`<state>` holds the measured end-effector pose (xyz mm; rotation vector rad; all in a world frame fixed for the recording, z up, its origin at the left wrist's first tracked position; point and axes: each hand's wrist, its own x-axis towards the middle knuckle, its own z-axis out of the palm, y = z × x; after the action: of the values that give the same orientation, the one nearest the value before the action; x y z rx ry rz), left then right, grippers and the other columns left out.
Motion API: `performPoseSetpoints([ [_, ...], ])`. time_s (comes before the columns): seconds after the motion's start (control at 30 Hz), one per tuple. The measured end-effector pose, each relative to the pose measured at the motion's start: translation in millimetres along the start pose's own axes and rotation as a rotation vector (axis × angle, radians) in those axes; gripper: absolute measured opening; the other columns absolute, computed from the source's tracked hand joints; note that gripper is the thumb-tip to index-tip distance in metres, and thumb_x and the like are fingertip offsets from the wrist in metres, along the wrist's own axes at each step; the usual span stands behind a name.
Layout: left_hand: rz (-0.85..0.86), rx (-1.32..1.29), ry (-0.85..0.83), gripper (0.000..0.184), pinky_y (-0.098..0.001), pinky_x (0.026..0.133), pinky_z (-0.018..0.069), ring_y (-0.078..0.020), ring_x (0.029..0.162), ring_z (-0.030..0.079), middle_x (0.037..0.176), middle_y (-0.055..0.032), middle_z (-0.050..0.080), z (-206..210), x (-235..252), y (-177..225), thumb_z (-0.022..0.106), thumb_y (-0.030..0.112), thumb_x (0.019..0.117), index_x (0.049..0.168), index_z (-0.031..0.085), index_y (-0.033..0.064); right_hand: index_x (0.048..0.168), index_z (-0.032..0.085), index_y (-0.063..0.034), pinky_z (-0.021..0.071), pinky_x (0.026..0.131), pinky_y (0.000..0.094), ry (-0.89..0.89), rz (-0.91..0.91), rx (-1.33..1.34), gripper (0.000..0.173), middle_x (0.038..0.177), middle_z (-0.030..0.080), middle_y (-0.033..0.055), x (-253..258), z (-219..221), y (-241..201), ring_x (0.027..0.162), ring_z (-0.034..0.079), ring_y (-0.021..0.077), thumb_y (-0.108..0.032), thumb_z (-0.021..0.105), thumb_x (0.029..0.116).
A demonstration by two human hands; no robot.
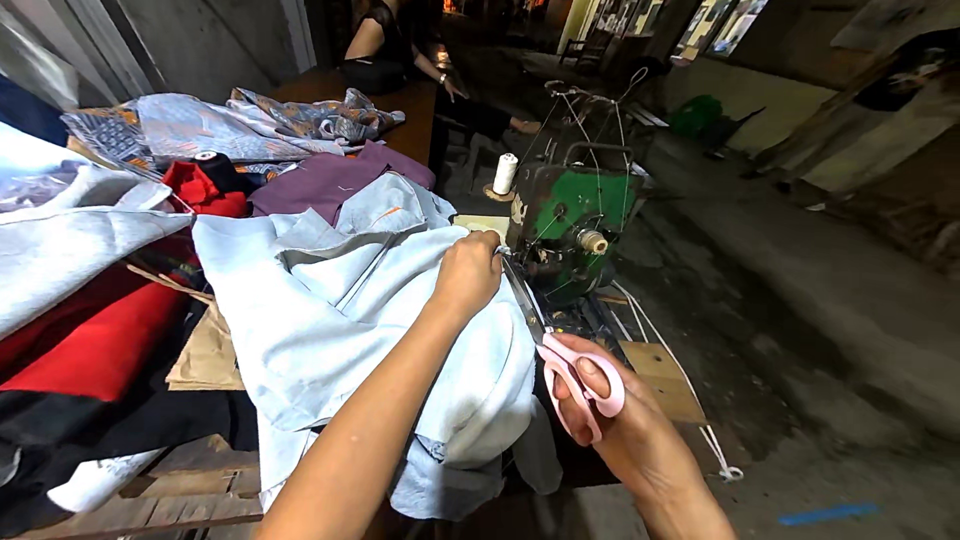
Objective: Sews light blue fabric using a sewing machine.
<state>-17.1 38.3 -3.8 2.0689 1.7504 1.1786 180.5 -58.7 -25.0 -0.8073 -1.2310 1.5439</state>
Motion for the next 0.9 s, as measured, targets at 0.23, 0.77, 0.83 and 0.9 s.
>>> performPoseSetpoints([
  [0.23,-0.001,0.005,-0.014,0.016,-0.0557,0.086,0.0530,-0.0389,0.096,0.068,0.099,-0.0229,0.068,0,1,0,0.057,0.006,0.1019,0.103,0.068,-0.0057,0.124,0.061,-0.0001,0.0535,0.047,0.0167,0.030,0.010,0.042,0.032,0.075,0.069,0.0012,2,4,0,0.052,0.062,0.0032,-0.019,0.059,0.0972],
  [0.77,-0.080,0.038,-0.283,0.019,-0.0577,0.084,0.0506,-0.0357,0.094,0.067,0.096,-0.0194,0.070,-18,20,1,0.061,0.016,0.1017,0.104,0.072,0.0003,0.130,0.063,-0.0082,0.0537,0.050,0.0160,-0.089,-0.043,-0.224,0.042,0.093,0.073,-0.0076,-57,-52,-6,0.060,0.063,-0.0016,-0.033,0.067,0.0959],
  [0.83,-0.164,0.055,-0.292,0.018,-0.0591,0.078,0.0485,-0.0364,0.088,0.065,0.089,-0.0187,0.068,-19,25,5,0.060,0.016,0.1017,0.098,0.070,0.0010,0.129,0.060,-0.0055,0.0533,0.053,0.0159,-0.081,-0.014,-0.298,0.040,0.088,0.071,-0.0116,-68,-62,-10,0.062,0.062,-0.0025,-0.026,0.066,0.0951],
  [0.9,-0.240,0.039,-0.242,0.019,-0.0623,0.077,0.0482,-0.0387,0.089,0.066,0.090,-0.0202,0.068,-16,29,7,0.060,0.017,0.1014,0.099,0.071,0.0012,0.128,0.059,-0.0017,0.0539,0.055,0.0165,-0.109,0.020,-0.389,0.034,0.083,0.068,-0.0124,-77,-72,-13,0.062,0.062,-0.0032,-0.012,0.061,0.0955],
])
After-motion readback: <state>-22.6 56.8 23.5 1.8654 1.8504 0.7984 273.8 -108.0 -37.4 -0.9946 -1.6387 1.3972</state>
